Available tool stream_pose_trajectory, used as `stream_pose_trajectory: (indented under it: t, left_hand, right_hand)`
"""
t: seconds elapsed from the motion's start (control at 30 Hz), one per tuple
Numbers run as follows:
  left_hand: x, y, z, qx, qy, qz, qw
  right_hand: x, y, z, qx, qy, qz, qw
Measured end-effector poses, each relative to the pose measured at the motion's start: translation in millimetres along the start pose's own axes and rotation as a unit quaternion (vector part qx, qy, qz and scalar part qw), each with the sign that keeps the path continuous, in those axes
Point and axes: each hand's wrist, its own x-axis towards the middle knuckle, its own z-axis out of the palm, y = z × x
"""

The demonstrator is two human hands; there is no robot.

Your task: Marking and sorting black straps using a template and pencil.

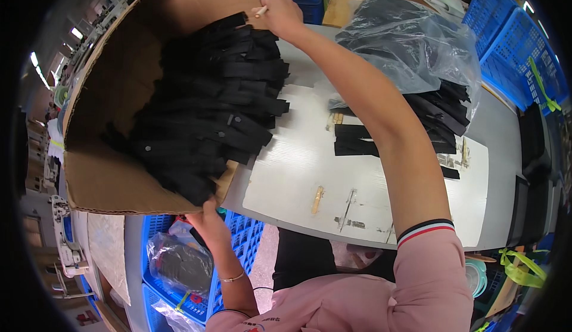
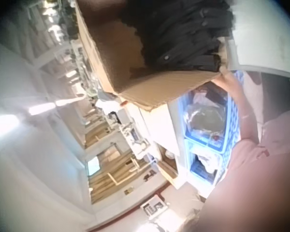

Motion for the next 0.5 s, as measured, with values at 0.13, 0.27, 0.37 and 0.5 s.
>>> stream_pose_trajectory:
  t: [0.13,0.27,0.37,0.5]
  left_hand:
    - [8,26,-7,-0.033,0.021,-0.036,0.999]
    - [4,22,-14,0.023,0.009,-0.036,0.999]
    - [-20,-3,3,0.025,0.005,-0.013,1.000]
    - [-42,-21,23,0.004,0.010,-0.014,1.000]
  right_hand:
    - [9,-13,-3,-0.019,0.019,-0.034,0.999]
    - [1,-11,-8,-0.006,0.002,-0.024,1.000]
    - [-18,8,-4,0.022,0.000,-0.025,0.999]
    - [-38,27,-11,0.030,-0.051,0.042,0.997]
